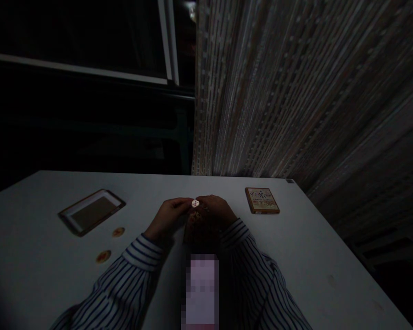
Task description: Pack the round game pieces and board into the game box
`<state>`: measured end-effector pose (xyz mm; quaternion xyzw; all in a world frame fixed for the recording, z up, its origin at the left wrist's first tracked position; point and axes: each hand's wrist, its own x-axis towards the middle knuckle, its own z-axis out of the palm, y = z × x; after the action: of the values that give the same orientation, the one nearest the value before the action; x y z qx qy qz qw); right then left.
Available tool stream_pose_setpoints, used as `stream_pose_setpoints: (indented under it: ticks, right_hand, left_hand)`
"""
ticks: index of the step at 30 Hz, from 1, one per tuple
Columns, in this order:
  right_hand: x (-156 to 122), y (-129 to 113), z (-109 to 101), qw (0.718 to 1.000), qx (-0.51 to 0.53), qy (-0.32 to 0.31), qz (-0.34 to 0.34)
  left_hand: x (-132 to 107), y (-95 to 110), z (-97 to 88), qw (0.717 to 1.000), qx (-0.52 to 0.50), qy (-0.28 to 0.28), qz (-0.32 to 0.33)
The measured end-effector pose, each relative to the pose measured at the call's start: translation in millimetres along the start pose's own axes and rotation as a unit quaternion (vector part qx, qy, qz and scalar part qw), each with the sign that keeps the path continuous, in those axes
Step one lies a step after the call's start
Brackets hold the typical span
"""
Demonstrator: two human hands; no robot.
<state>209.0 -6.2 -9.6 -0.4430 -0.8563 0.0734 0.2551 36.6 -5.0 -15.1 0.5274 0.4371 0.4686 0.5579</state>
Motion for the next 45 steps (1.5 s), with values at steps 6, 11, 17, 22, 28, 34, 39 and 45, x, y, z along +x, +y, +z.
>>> stream_pose_setpoints:
  ticks: [6,11,17,22,28,34,39,45]
  right_hand:
    - [-2,8,1,0.999,-0.023,-0.039,0.029]
    - [-3,14,3,0.994,-0.066,-0.079,0.049]
    - [-3,21,11,0.984,-0.114,-0.131,0.036]
    - [-2,22,12,0.970,-0.151,-0.185,0.043]
    - [-1,17,8,0.962,-0.160,-0.217,0.046]
    - [0,13,6,0.956,-0.173,-0.231,0.054]
    - [1,12,5,0.949,-0.175,-0.254,0.064]
    - [0,12,5,0.954,-0.179,-0.235,0.059]
  left_hand:
    - [6,-11,-13.3,0.989,0.124,0.060,0.057]
    - [5,-16,-19.6,0.961,0.255,0.063,0.091]
    - [0,-13,-17.9,0.936,0.341,0.029,0.082]
    - [-1,-10,-18.0,0.907,0.417,-0.020,0.061]
    - [-1,-9,-18.4,0.887,0.459,-0.031,0.041]
    - [-3,-8,-18.0,0.883,0.465,-0.040,0.045]
    - [-4,-5,-17.3,0.882,0.468,-0.039,0.045]
    - [-4,-5,-18.2,0.883,0.466,-0.032,0.041]
